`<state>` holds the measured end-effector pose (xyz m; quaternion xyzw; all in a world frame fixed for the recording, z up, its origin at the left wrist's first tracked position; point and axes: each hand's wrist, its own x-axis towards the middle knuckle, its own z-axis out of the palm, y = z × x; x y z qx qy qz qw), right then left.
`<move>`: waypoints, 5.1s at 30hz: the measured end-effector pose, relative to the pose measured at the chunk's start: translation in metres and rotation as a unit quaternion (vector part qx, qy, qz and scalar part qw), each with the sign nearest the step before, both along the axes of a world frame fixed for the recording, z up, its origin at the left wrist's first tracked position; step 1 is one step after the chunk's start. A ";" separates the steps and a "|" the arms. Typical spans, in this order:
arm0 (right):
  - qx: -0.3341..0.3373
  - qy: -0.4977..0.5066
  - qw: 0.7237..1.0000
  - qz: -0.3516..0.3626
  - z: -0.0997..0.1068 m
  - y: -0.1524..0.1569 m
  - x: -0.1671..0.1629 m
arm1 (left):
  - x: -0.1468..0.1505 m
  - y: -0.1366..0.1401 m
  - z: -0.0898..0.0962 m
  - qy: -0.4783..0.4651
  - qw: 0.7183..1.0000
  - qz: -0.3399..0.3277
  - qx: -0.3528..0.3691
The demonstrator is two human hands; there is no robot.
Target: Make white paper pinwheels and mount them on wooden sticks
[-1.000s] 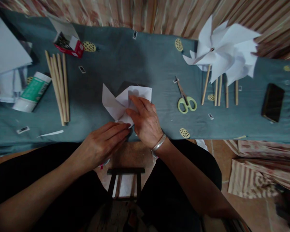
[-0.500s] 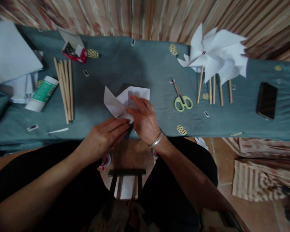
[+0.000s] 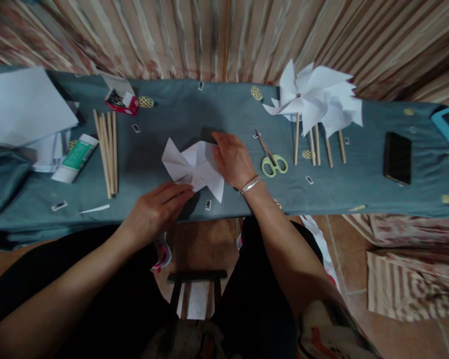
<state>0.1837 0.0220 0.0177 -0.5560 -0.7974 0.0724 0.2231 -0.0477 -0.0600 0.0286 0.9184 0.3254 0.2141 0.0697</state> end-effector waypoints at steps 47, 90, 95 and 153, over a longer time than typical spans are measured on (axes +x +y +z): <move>-0.153 0.245 0.954 0.076 0.034 -0.064 -0.006 | 0.002 0.000 0.004 0.016 0.998 0.023 -0.048; 0.004 0.069 0.998 0.005 0.014 -0.061 -0.042 | 0.000 -0.002 0.004 -0.017 0.993 0.045 -0.107; 0.004 0.068 0.998 0.017 0.014 -0.063 -0.042 | 0.000 -0.001 0.006 -0.002 0.995 0.031 -0.100; 0.056 -0.091 0.993 0.049 0.005 -0.070 -0.047 | 0.001 0.001 0.006 -0.022 0.990 0.030 -0.133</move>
